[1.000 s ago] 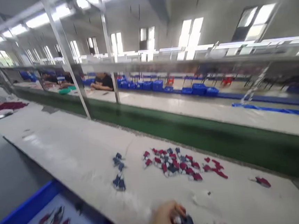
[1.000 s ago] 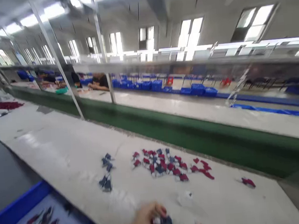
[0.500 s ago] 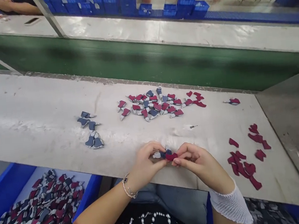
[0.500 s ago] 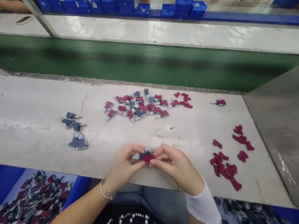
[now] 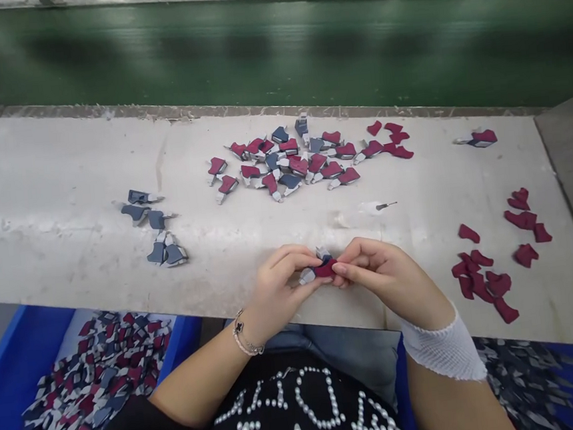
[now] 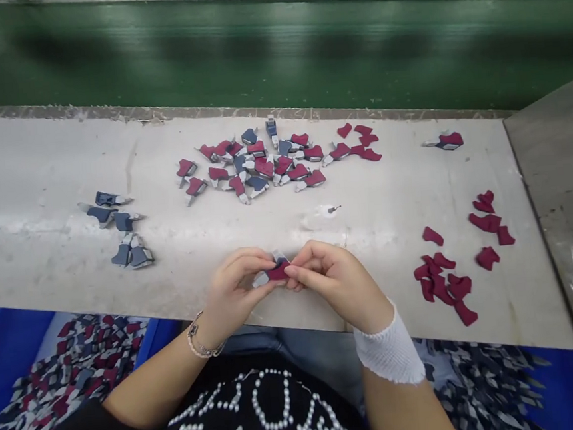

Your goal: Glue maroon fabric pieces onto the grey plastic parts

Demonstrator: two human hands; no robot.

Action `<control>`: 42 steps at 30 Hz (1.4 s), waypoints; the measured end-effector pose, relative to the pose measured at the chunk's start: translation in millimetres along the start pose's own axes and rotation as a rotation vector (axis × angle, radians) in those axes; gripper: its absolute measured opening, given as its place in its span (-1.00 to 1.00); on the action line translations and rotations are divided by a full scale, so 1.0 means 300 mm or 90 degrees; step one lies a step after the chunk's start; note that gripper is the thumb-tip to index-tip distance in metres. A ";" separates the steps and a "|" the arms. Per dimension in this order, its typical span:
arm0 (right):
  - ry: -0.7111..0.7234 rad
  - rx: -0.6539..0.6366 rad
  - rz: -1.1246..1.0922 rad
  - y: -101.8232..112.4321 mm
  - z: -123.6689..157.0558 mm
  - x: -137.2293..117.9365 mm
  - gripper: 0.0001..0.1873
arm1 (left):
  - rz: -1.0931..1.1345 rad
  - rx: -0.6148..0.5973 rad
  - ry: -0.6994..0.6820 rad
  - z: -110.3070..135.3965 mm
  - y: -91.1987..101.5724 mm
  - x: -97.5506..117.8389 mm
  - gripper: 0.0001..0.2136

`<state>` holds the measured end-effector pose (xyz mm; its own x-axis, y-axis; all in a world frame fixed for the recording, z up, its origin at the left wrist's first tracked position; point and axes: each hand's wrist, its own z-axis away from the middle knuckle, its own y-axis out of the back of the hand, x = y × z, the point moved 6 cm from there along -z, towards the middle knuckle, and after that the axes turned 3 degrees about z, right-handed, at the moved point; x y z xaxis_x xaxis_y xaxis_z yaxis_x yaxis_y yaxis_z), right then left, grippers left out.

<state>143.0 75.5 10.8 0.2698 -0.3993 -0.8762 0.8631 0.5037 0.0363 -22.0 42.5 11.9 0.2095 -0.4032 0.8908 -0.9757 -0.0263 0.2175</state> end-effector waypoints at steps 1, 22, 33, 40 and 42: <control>0.001 0.002 -0.002 0.001 0.000 -0.002 -0.66 | -0.001 -0.003 -0.002 -0.001 0.000 0.000 -0.77; 0.032 -0.050 0.053 -0.006 0.004 -0.015 -0.64 | 0.185 -0.038 0.146 0.008 -0.006 -0.021 -0.75; 0.069 -0.107 0.042 -0.011 0.014 -0.048 -0.78 | 0.178 -0.052 0.104 -0.013 -0.007 0.004 -0.73; 0.067 -0.087 0.081 -0.011 0.019 -0.059 -0.73 | 0.079 -0.063 0.006 -0.039 -0.005 0.050 -0.76; 0.072 -0.073 0.122 -0.008 0.022 -0.064 -0.71 | 0.069 -0.059 0.001 -0.039 -0.007 0.054 -0.77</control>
<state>138.4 77.0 30.7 0.3688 -0.2038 -0.9069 0.7454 0.6477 0.1576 -15.9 46.9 30.6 0.1035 -0.3972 0.9119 -0.9825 0.1021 0.1560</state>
